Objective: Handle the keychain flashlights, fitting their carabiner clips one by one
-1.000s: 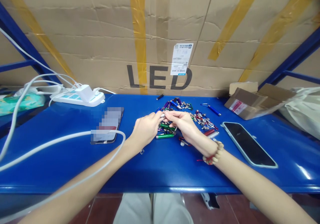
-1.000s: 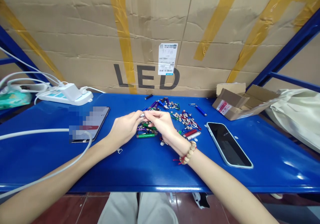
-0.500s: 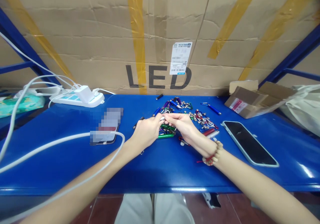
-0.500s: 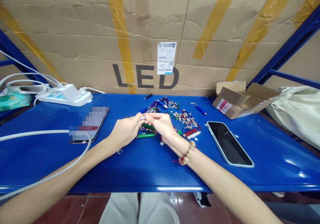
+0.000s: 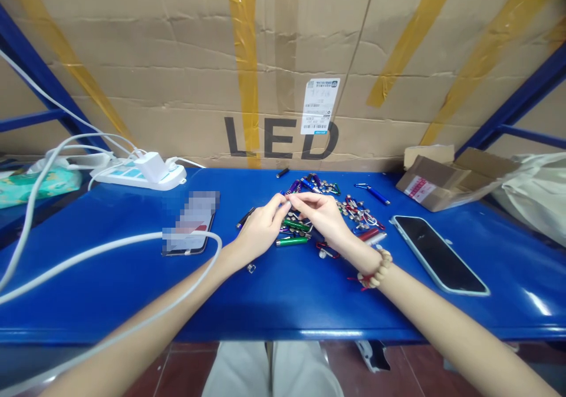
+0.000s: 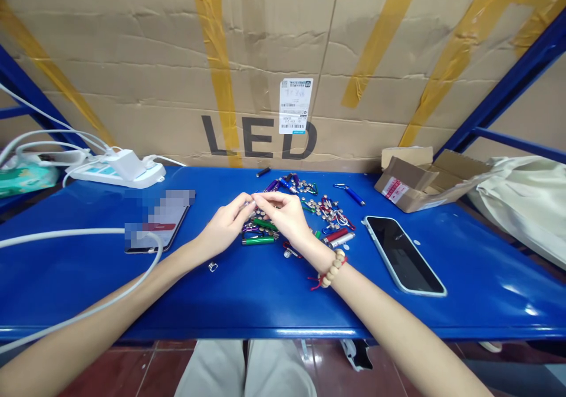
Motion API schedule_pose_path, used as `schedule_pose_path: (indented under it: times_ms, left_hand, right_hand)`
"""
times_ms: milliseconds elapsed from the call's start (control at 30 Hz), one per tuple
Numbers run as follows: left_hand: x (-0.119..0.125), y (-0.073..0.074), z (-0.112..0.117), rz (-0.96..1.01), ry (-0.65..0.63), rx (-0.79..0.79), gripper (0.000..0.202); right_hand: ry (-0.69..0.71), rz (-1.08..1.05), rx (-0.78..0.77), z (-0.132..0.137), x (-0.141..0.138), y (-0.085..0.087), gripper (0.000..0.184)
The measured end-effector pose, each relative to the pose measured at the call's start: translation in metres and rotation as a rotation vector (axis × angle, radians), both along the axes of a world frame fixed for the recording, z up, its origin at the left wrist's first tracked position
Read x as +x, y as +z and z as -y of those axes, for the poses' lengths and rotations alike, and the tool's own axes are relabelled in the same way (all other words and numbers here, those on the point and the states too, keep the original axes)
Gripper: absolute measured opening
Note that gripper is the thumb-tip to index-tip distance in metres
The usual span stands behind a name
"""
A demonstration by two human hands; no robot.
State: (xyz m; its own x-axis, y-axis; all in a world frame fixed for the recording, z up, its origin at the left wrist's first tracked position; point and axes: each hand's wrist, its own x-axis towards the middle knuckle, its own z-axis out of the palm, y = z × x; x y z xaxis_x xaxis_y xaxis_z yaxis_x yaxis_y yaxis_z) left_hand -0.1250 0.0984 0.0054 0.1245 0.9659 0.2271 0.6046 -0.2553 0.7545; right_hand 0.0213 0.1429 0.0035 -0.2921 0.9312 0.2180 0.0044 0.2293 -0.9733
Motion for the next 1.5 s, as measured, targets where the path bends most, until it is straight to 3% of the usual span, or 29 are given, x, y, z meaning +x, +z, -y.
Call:
schedule_pose_path:
  times_ms: [167,333,467,567,733,1000,1167,1300,1400,1500]
  left_hand:
    - [0.003,-0.007,-0.004,0.249,-0.121,-0.073,0.024]
    - [0.005,-0.015,-0.008,0.431,-0.168,-0.159,0.028]
    - [0.006,-0.011,-0.006,0.407,-0.155,-0.172,0.029]
    - [0.006,-0.005,-0.003,0.266,-0.076,-0.086,0.027]
    - [0.006,-0.002,0.001,0.134,0.004,0.042,0.021]
    - [0.008,-0.016,-0.005,0.518,-0.099,-0.074,0.027]
    - [0.008,-0.013,-0.004,0.653,-0.167,-0.234,0.037]
    - [0.006,-0.003,-0.003,0.592,-0.172,-0.284,0.036]
    - [0.002,0.004,-0.003,0.415,-0.111,-0.136,0.030]
    - [0.000,0.007,-0.001,0.234,-0.018,0.062,0.025]
  right_hand:
    - [-0.077,0.054,0.193,-0.001,0.001,-0.001,0.011]
    - [-0.063,0.056,0.208,0.000,0.002,0.003,0.010]
    - [-0.023,0.050,0.178,-0.004,0.004,0.003,0.014]
    - [0.072,0.038,0.129,-0.008,0.007,0.003,0.023]
    - [0.072,0.063,0.246,-0.009,0.006,0.007,0.019]
    - [0.003,-0.056,0.097,-0.001,-0.006,0.006,0.018]
    - [0.056,-0.065,0.006,-0.002,-0.004,0.004,0.024]
    - [0.098,-0.119,0.001,-0.004,-0.003,0.004,0.032]
    - [0.123,-0.104,0.059,-0.004,-0.003,0.007,0.032]
    - [0.063,-0.064,0.139,-0.003,-0.006,0.010,0.029]
